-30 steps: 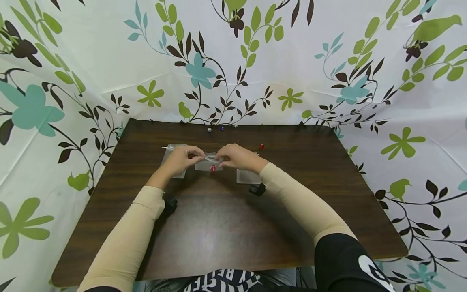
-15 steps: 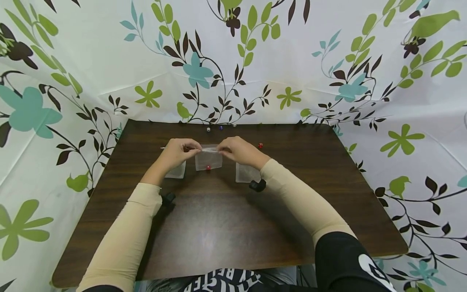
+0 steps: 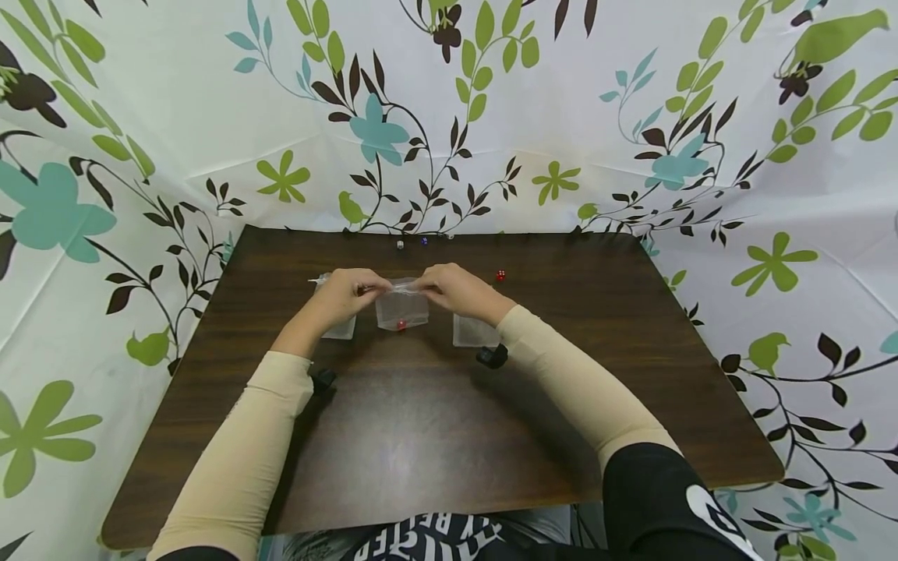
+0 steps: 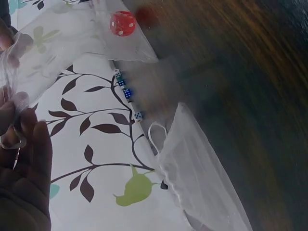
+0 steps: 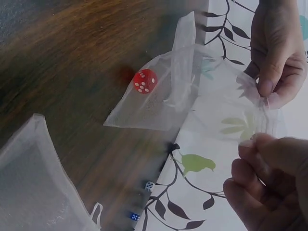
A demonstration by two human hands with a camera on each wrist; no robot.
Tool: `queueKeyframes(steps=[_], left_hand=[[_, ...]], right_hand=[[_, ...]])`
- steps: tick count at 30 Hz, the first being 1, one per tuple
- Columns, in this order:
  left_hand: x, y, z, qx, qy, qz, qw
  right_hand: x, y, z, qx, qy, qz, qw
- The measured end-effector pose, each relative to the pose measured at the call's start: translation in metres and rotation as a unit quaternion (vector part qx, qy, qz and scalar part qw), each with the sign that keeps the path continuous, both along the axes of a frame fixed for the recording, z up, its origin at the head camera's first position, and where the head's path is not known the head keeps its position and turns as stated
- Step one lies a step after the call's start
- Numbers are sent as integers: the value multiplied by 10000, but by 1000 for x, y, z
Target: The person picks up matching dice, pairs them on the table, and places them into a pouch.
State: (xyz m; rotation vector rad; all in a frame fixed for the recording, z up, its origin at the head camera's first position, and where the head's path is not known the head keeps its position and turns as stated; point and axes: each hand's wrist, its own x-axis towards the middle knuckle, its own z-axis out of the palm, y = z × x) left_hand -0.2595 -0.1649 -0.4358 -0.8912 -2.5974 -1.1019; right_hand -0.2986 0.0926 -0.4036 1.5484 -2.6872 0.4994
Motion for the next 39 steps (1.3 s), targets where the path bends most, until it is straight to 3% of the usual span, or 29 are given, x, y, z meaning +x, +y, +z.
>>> queueKeyframes(steps=[9,18,24,29,39], left_hand=[[-4,3,1,-648,223,-230,9974],[-2,5,2,-918,84,-262,9954],[-4,4,-1,-892,95,-317,9955],[-3,4,-1,-904,-140,-281,9954],[1,2,-4,-452,-626,209,9968]], right_hand=[[5,0,0,342,49,-195,9992],[3,3,-6,323,234,-181,9990],[2,5,-8,372,262,-214,9987],[1,7,-11,302,311,-185,9989],[0,9,-16,-76,304,-70,9995]])
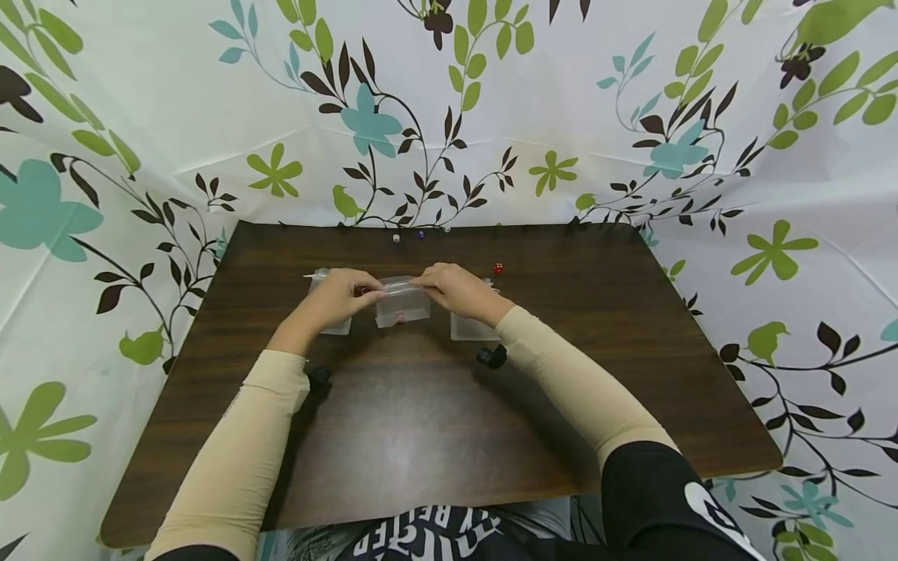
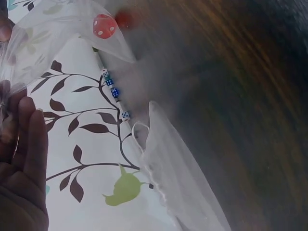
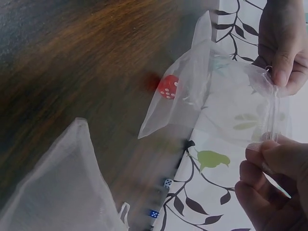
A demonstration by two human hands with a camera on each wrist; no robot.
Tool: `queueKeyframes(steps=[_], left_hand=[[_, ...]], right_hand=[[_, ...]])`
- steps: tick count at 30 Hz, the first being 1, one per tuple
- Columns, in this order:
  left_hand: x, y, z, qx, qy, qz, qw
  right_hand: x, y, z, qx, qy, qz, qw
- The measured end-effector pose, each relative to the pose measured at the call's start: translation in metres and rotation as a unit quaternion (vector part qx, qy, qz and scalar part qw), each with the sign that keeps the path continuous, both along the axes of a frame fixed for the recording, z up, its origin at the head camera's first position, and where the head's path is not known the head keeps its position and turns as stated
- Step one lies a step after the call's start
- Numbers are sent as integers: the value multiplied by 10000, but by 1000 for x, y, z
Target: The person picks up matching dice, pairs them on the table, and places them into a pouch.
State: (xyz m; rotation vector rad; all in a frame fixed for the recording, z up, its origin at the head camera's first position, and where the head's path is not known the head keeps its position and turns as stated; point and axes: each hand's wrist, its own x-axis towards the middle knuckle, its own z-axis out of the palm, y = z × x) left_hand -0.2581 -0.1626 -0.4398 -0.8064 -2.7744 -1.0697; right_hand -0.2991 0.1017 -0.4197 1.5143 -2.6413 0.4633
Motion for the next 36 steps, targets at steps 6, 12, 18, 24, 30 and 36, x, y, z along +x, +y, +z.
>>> queueKeyframes(steps=[6,12,18,24,30,36], left_hand=[[0,-1,-1,31,-69,23,10000],[0,-1,1,-8,7,-33,10000],[0,-1,-1,-91,33,-8,10000],[1,-2,-2,-57,5,-43,10000],[0,-3,1,-32,70,18,10000],[-4,-3,-4,-140,287,-53,9995]], right_hand=[[-1,1,-2,-47,-237,71,9997],[-2,7,-5,-405,-670,169,9968],[-7,19,-5,-1023,-1079,-50,9889],[-21,42,-4,-1256,-1084,-723,9835],[-47,67,-6,-1331,-1115,-1474,9737],[-70,99,-23,-1610,-1575,-2159,9501]])
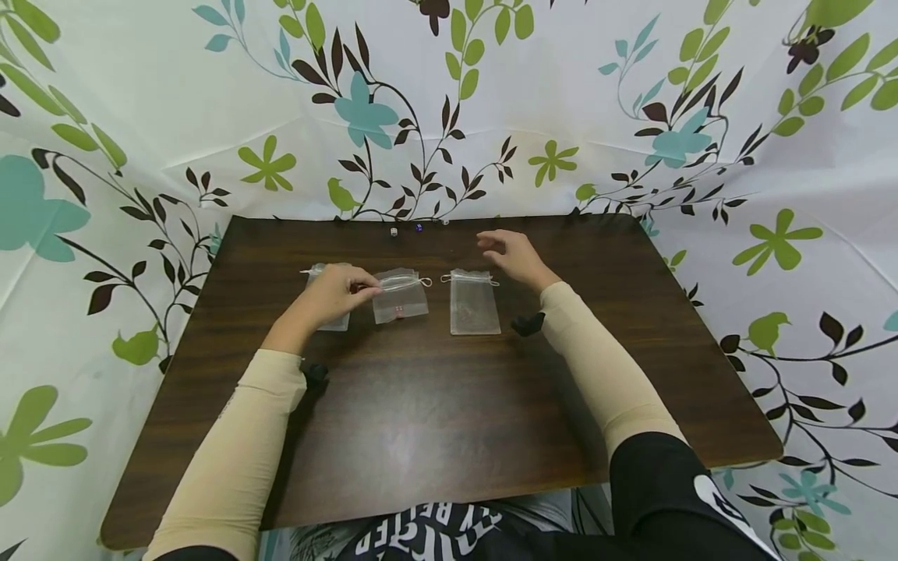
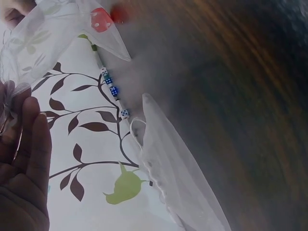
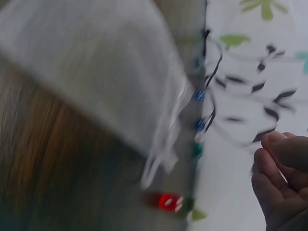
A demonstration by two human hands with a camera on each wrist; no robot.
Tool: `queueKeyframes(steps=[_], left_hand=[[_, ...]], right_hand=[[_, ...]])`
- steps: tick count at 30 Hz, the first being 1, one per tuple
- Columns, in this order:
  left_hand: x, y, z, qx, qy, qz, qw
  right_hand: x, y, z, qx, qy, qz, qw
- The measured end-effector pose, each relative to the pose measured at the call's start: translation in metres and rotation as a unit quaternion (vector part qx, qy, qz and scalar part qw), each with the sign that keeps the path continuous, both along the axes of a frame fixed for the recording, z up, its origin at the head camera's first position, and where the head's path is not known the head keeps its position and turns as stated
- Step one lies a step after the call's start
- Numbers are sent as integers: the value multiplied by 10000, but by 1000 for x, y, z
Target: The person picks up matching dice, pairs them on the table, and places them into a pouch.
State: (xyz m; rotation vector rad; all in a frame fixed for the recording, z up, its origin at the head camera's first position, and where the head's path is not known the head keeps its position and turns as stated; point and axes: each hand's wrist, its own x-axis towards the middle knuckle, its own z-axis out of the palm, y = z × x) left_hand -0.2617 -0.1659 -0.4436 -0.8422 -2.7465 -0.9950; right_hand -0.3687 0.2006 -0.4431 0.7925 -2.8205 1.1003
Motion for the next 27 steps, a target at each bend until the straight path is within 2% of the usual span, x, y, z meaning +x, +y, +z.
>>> queueKeyframes(steps=[6,12,17,27], left_hand=[[1,-1,-1,-26,82,-51,9999],[2,-1,0,-118,86,-54,9999],[4,-2,0,-160,-88,-8,9998],[6,-3,0,-109,-233,79,9996]], right_hand=[[-20,23,-22,-131,-528,-413,9977],[-35,35,-36,213,-751,-584,9952],[-38,37,-44,311,-840,-617,9941],[-39,32,-55,206,-614,-557,9963]])
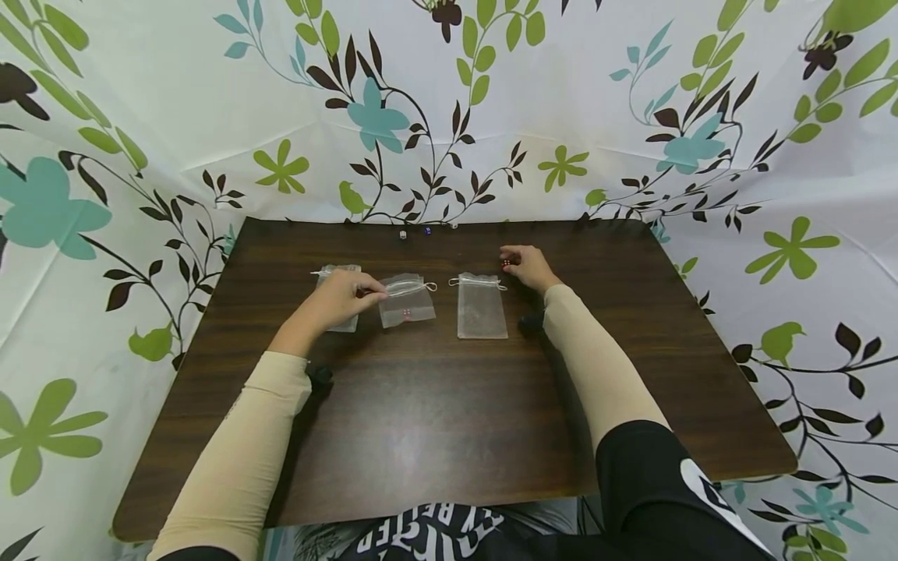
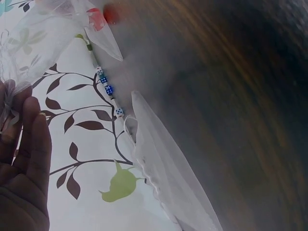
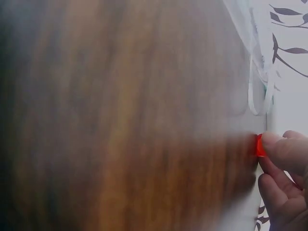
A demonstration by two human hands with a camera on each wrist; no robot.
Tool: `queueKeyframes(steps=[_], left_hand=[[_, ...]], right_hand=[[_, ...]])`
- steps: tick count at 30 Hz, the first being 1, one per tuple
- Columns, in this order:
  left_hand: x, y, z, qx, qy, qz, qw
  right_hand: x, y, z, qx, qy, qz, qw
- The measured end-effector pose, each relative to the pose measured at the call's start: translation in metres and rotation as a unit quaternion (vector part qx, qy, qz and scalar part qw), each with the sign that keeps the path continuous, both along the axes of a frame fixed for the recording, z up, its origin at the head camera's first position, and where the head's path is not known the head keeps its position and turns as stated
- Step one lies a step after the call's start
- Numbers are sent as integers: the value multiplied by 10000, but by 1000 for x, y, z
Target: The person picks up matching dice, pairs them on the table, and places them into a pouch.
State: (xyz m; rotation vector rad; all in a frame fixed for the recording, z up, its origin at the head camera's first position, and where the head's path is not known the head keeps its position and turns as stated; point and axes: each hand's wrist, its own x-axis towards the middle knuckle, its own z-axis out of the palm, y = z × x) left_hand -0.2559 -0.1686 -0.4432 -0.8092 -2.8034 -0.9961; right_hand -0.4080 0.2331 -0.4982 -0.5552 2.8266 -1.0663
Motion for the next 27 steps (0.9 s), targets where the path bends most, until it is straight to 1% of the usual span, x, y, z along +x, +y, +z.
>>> queueKeyframes(steps=[5,9,16,20,23,27], left_hand=[[-1,0,-3,11,95,-26,10000],[-1,0,-4,24,99,-52,9999],[2,1,0,51,-12,-13,10000],[2,1,0,29,-4,-6,10000],[1,2,-2,23,29,-44,10000],[0,3,-4,43,34,-64,10000]], right_hand=[[2,-1,1,38,-43,-76,10000],[3,0,1,121,-53,-145,9998],[4,2,2,72,-112,-161,9998],[6,0,3,86,-120,-119,9998],[9,-1,6,90,-61,-68,9999],[11,-3,13,172,133,18,9998]])
